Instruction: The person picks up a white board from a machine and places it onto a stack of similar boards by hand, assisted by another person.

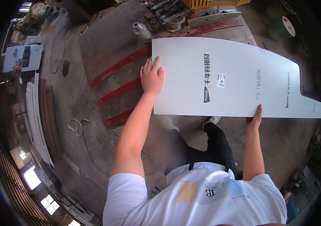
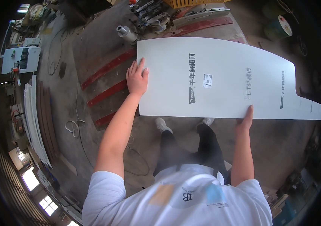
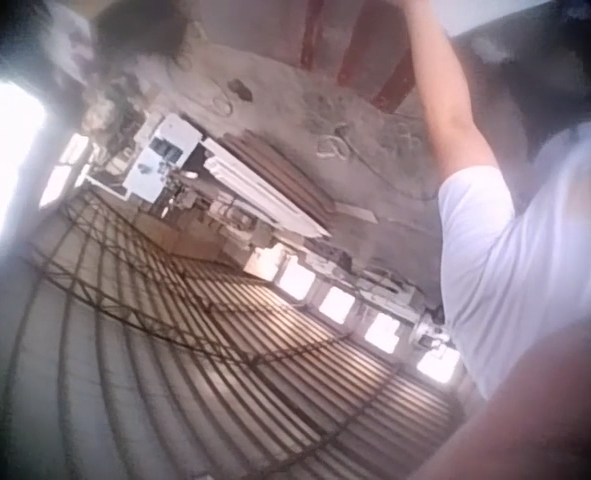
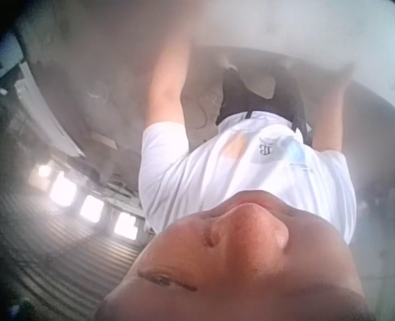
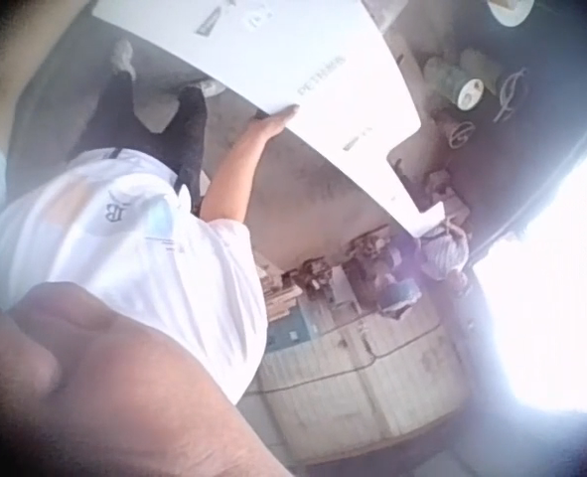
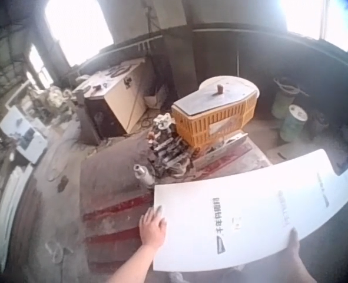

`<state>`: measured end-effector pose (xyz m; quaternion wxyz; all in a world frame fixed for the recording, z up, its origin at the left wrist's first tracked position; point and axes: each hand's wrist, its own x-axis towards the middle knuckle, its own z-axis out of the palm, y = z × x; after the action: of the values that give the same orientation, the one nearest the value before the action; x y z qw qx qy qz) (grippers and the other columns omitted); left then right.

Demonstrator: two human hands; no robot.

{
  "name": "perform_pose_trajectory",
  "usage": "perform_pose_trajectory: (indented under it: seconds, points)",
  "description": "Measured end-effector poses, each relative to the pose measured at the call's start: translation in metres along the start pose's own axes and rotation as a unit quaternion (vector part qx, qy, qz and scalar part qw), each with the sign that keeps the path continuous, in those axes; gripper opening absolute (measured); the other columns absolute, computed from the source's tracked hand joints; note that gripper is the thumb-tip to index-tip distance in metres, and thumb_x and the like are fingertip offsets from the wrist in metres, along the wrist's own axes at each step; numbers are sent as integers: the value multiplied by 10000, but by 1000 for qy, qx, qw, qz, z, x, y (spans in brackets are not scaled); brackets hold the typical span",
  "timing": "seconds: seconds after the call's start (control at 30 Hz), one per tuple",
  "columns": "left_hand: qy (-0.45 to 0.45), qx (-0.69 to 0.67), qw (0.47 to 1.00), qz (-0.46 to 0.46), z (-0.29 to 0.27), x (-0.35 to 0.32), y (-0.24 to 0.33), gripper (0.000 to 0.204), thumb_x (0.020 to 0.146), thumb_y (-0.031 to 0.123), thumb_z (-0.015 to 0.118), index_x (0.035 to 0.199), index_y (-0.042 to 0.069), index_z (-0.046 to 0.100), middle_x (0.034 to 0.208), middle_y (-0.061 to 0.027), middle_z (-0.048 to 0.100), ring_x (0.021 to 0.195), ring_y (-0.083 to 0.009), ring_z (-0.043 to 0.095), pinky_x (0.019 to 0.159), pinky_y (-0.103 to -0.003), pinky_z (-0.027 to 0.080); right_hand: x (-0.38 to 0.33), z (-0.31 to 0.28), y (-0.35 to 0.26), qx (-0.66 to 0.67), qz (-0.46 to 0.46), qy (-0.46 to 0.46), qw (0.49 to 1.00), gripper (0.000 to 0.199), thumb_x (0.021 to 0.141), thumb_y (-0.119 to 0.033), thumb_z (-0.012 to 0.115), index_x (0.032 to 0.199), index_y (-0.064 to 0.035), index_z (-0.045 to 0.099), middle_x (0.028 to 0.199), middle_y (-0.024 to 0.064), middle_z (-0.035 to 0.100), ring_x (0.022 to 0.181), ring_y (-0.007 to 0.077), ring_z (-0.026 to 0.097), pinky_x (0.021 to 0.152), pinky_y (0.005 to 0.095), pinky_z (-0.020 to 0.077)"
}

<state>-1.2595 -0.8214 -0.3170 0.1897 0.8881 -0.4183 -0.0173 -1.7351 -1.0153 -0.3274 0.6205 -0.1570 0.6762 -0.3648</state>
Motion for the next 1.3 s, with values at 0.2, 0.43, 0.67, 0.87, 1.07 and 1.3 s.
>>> perform_pose_trajectory:
  seconds: [0.2,0.43,0.67,0.87,1.07,1.3]
  points:
    - [31,-15,999,13,3,-1,3,509,1045,369,589,1533,228,564,1543,-153,565,1467,-323,479,1235,-560,296,-1,13,2,48,-55,-21,997,588,1042,-537,587,1515,-192,535,1472,-11,599,1350,232,574,1126,430,480]
    - [31,-15,999,9,3,-4,-1,513,1058,394,573,1547,239,547,1557,-143,551,1485,-315,458,1245,-569,278,-9,28,8,90,-62,-21,994,580,1097,-487,523,1558,-138,480,1531,53,557,1378,280,558,1164,464,460]
    - [52,-48,997,23,5,-2,-4,507,1047,392,585,1519,209,570,1550,-193,552,1504,-333,454,1269,-586,255,2,22,10,75,-76,-13,994,562,1074,-519,529,1514,-170,537,1481,13,599,1343,262,579,1133,450,474]
    - [47,-48,998,20,5,-5,-5,508,1046,390,590,1518,201,571,1541,-200,558,1493,-338,468,1263,-578,272,14,13,14,63,-77,-11,995,590,1055,-565,541,1515,-196,541,1483,-2,593,1352,250,567,1130,462,464]
    - [54,-39,997,25,5,-6,-7,513,1043,394,589,1521,206,568,1538,-190,563,1492,-331,469,1258,-577,276,5,16,13,55,-71,-13,996,584,1052,-577,538,1509,-215,548,1482,-16,595,1344,242,574,1117,456,476]
    - [44,-48,997,29,6,-4,-7,516,1049,393,576,1531,210,555,1560,-182,542,1503,-321,456,1265,-578,261,-3,24,7,21,-61,27,998,581,1057,-560,552,1533,-228,529,1503,9,583,1354,238,571,1099,441,489]
